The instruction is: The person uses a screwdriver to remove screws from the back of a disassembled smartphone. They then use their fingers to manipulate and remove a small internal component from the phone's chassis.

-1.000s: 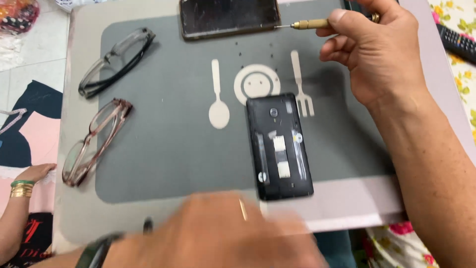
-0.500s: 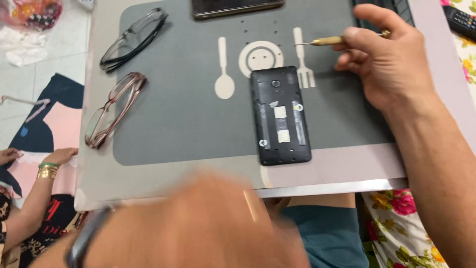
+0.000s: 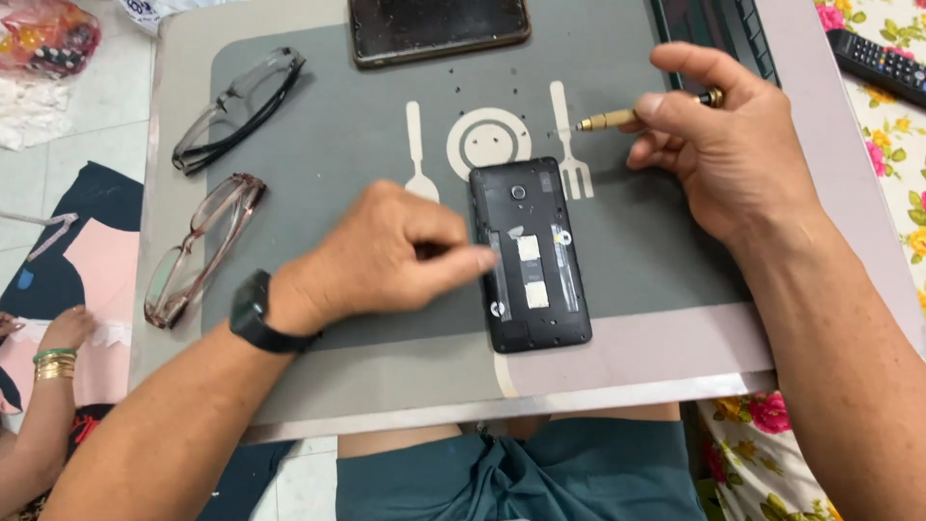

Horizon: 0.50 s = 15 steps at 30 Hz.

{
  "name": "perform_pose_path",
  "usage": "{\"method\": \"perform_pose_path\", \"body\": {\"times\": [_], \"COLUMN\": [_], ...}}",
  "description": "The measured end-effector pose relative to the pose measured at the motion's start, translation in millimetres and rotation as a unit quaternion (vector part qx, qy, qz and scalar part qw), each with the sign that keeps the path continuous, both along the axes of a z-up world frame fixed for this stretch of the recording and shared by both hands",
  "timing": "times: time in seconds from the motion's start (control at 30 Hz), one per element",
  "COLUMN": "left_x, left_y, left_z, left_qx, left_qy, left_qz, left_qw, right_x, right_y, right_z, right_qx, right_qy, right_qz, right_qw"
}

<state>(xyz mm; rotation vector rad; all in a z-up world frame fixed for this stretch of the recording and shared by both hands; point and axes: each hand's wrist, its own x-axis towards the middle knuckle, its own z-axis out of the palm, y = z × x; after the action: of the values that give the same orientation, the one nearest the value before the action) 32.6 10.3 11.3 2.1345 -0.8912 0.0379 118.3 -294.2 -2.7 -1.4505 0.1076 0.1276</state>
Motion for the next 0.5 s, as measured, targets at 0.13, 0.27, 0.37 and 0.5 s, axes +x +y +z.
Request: {"method": "perform_pose_path", "body": {"times": [0.13, 0.27, 0.37, 0.5], "left_x": [-3.2, -3.9, -2.3, -0.6], "left_y": [-3.8, -6.4, -6.9, -6.0], "left_z": [-7.6, -9.4, -12.4, -13.1], "left_qx": [-0.012, 0.051, 0.084, 0.083], "left_qy": [-0.135, -0.203, -0.206, -0.187], "left_qz": [0.009, -0.019, -0.033, -0.032], "left_qw": [0.991, 0.978, 0.974, 0.978], "right_x": [-4.6, -4.5, -3.6, -2.6], "right_y": [0.3, 0.0, 0.2, 0.6], "right_z": [6.1, 9.3, 11.7, 13.5], "right_qx": [-0.026, -0.06, -0.078, -0.08], "right_qy": [0.009, 0.02, 0.028, 0.047], "right_qz": [0.014, 0.006, -0.002, -0.004], "right_qw": [1.0, 0.998, 0.997, 0.996]}}
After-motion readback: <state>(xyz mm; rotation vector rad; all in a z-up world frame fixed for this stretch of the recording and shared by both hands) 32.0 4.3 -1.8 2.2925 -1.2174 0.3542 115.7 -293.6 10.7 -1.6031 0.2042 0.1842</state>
